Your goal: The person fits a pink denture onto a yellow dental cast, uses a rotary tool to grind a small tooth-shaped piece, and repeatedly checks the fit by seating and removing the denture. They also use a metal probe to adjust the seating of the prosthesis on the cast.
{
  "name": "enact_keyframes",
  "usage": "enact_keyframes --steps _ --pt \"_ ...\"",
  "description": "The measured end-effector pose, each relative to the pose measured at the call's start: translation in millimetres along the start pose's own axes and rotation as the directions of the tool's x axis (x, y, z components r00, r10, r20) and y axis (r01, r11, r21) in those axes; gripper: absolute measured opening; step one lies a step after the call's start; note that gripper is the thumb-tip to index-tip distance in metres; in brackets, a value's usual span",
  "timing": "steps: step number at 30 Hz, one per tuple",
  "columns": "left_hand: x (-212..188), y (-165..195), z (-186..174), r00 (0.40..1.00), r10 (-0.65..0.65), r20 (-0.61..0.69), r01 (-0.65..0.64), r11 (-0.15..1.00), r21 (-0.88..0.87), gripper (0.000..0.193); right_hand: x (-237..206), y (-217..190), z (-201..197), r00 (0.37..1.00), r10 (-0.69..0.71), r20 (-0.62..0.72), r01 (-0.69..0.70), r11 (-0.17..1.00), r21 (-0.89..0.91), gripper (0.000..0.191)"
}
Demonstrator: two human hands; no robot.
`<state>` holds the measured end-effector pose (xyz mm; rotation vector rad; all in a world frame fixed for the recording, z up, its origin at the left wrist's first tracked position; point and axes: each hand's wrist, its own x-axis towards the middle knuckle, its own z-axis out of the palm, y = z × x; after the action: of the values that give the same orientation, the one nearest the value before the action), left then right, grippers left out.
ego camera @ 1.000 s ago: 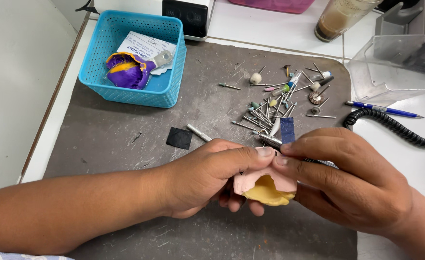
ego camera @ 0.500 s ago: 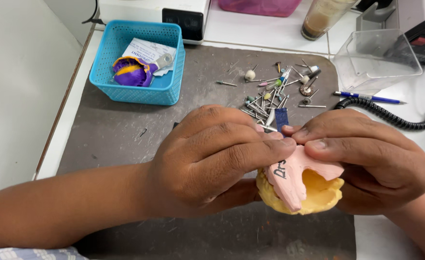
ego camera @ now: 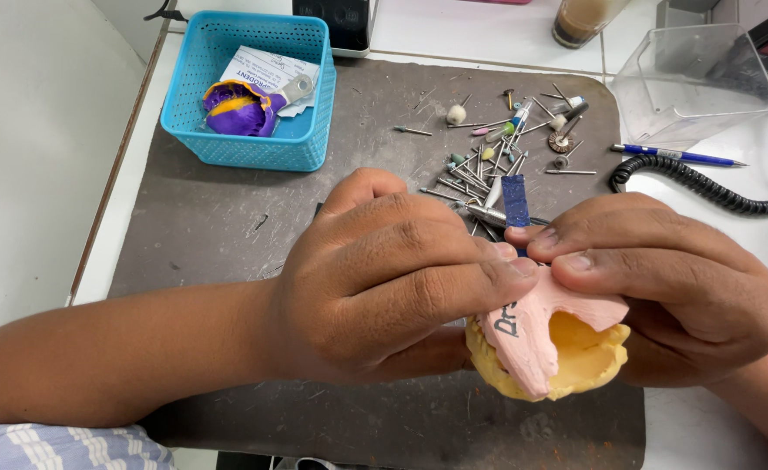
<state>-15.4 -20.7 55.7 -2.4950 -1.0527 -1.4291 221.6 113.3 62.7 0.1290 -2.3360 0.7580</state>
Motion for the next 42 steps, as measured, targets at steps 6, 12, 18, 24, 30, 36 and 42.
enact_keyframes --steps 6,12,18,24,30,36,42 --pt "2 0 1 1.0 -0.001 -0.023 0.001 0.999 0.036 0.046 -3 -1 -1 0.999 0.035 0.01 -0.035 0.999 0.001 0.051" --pt "2 2 -1 1.0 -0.012 -0.027 0.012 1.0 0.015 0.044 -2 -1 1 1.0 0.024 0.008 -0.024 1.0 0.005 0.051" --pt "1 3 -1 1.0 0.006 -0.026 -0.005 0.999 0.048 0.04 -6 -1 -1 0.999 0.032 0.019 -0.031 0.999 -0.01 0.052" --pt "1 -2 3 0.999 0.029 -0.044 -0.022 0.986 0.166 0.04 -12 1 4 0.986 0.147 -0.074 -0.148 0.989 -0.007 0.062" --pt "4 -13 4 0.998 -0.051 -0.023 0.054 0.987 0.151 0.047 -14 -14 14 0.943 0.321 -0.087 -0.287 0.917 0.278 0.085" --pt "4 -12 4 0.999 0.003 -0.048 0.002 0.994 0.11 0.044 -14 -10 9 0.952 0.286 -0.108 -0.29 0.957 -0.023 0.06" --pt "4 -10 3 0.999 0.031 -0.038 -0.026 0.991 0.132 0.039 -7 -3 9 0.987 0.123 -0.108 -0.14 0.976 -0.168 0.057"
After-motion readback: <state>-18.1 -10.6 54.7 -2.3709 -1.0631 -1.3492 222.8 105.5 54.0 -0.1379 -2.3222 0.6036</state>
